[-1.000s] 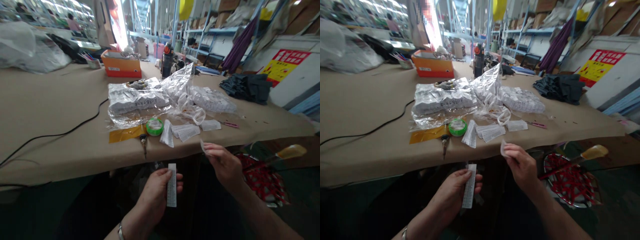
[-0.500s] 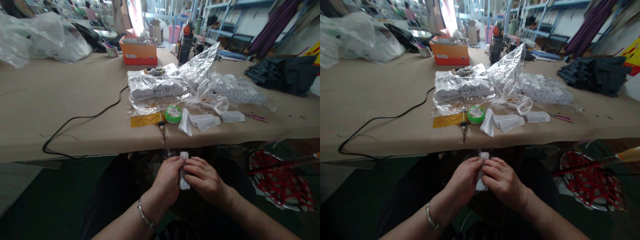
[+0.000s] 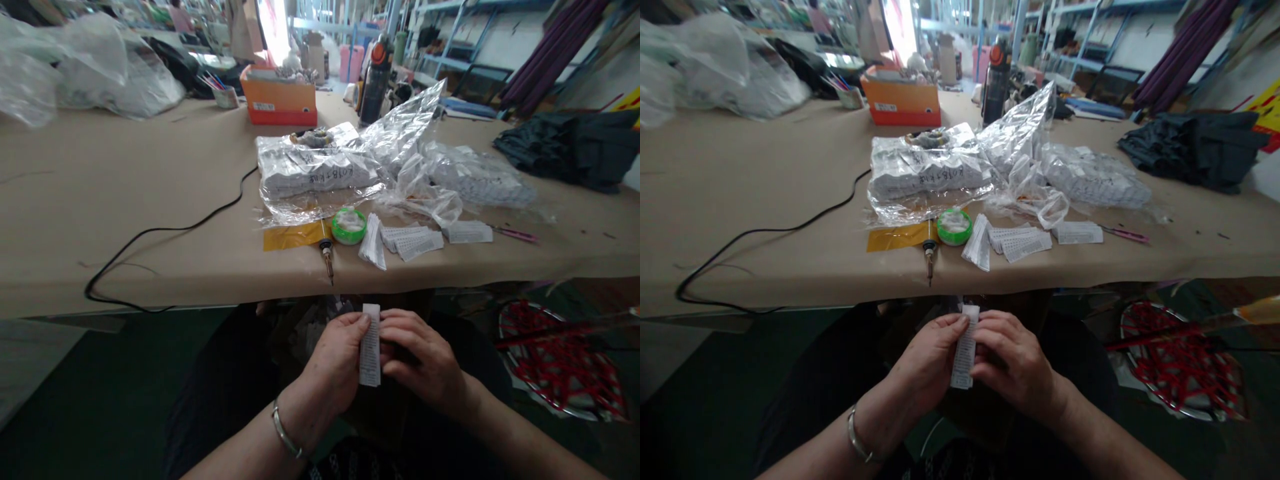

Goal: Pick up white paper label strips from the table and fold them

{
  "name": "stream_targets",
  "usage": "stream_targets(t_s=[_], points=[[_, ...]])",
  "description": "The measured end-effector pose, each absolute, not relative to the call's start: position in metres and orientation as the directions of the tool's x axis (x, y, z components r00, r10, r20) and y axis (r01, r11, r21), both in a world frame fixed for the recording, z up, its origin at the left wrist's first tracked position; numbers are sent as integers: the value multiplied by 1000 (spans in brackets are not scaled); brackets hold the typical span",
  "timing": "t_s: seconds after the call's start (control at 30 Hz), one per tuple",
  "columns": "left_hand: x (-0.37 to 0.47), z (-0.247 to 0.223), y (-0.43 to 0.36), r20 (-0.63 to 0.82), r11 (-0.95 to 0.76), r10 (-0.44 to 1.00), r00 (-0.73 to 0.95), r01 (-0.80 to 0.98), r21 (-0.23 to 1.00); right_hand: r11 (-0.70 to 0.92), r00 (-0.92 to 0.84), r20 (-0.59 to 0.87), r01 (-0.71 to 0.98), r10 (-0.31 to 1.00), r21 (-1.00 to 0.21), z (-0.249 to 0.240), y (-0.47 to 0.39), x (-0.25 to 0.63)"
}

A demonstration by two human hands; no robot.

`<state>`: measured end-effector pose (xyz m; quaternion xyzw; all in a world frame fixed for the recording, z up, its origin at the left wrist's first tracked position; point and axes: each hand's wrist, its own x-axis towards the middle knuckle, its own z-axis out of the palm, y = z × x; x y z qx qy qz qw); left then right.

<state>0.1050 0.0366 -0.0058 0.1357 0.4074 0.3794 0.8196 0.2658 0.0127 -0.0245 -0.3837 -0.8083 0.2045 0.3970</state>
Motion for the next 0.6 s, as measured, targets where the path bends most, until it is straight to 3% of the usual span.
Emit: stream_targets(t_s=[0.07,0.13,0.2,0.27,0.43,0.6], points=[[101,-3,35,-578,732,682,448,-417,539,343,-209,289,305,934,-889,-25,16,271],[98,1,32,-586,777,625,517,-341,529,7,-234,-3,42,972,-999,-26,23,274],[97,4,29,-575,804,580,578,-289,520,-294,-436,-205,-147,876,-944,-28,29,275],[97,5,25,-563,816,552,615,-259,516,-463,-573,-274,-213,773,-860,-32,33,272],[96,0,20,-559,822,531,637,-230,520,-542,-627,-237,-353,742,-763,-41,32,264],[93,-4,18,-581,850,482,656,-189,492,-568,-659,-218,-380,720,-730,-48,30,263]])
